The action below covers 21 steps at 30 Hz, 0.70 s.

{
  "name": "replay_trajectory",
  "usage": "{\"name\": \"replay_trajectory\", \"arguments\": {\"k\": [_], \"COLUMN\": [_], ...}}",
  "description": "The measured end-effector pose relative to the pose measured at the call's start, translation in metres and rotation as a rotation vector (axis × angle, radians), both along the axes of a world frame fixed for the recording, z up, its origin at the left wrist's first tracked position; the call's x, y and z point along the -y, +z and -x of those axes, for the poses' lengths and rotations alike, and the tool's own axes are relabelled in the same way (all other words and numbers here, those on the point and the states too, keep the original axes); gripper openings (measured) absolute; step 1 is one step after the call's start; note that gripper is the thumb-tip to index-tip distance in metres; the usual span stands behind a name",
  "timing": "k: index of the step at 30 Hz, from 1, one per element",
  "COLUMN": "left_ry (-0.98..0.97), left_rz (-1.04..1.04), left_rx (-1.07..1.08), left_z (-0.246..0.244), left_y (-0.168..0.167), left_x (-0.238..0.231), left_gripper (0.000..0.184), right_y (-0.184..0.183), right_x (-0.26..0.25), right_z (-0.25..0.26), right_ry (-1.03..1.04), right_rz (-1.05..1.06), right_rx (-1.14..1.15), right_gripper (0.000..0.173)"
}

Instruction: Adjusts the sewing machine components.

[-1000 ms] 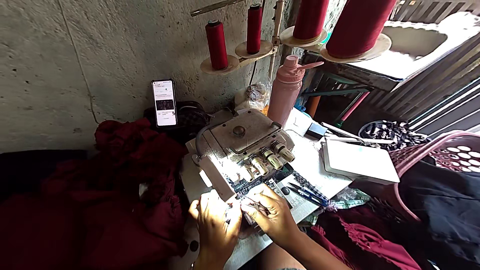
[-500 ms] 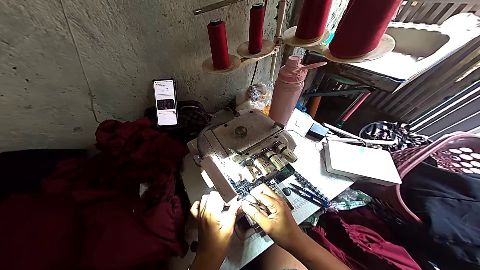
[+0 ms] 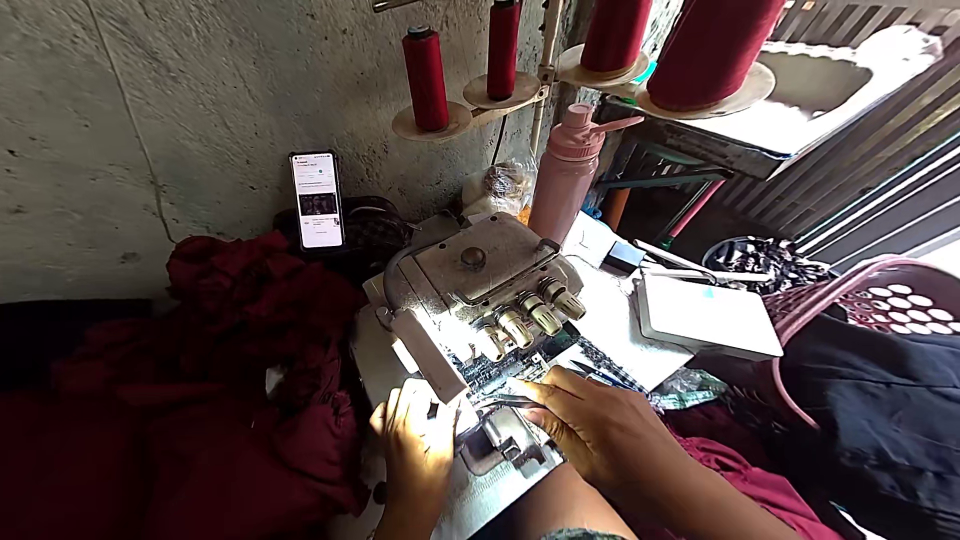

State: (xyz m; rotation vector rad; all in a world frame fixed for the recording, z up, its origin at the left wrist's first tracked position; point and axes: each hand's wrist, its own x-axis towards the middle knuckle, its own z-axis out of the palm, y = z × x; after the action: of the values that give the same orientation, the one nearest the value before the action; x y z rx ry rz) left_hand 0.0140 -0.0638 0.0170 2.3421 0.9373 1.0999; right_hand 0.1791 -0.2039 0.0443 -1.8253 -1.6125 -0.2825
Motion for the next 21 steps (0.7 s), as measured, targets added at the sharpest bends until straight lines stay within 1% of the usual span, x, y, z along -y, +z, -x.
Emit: {"name": "replay_trajectory", "arguments": {"k": [3, 8, 21], "left_ry": [0.007, 0.013, 0.014], "left_rz": [-0.007, -0.011, -0.023], "left_rx": [0.000, -0.007, -0.001], "left_z": [0.000, -0.001, -0.001], "left_y": [0.000, 0.000, -0.001], "left_x": [0.000, 0.000, -0.001], "left_gripper": [0.025, 0.025, 0.023], "right_y": [0.004, 0.003, 0.002], "right_x": [-0.003, -0.011, -0.018], "right_z": [-0.001, 0.000, -0.001], "right_ry": [0.001, 0.002, 0.004], "right_rz": [0.023, -0.040, -0.078], "right_rx": [0.073, 0.144, 0.167], "right_gripper": [0.037, 0.030, 0.023]}}
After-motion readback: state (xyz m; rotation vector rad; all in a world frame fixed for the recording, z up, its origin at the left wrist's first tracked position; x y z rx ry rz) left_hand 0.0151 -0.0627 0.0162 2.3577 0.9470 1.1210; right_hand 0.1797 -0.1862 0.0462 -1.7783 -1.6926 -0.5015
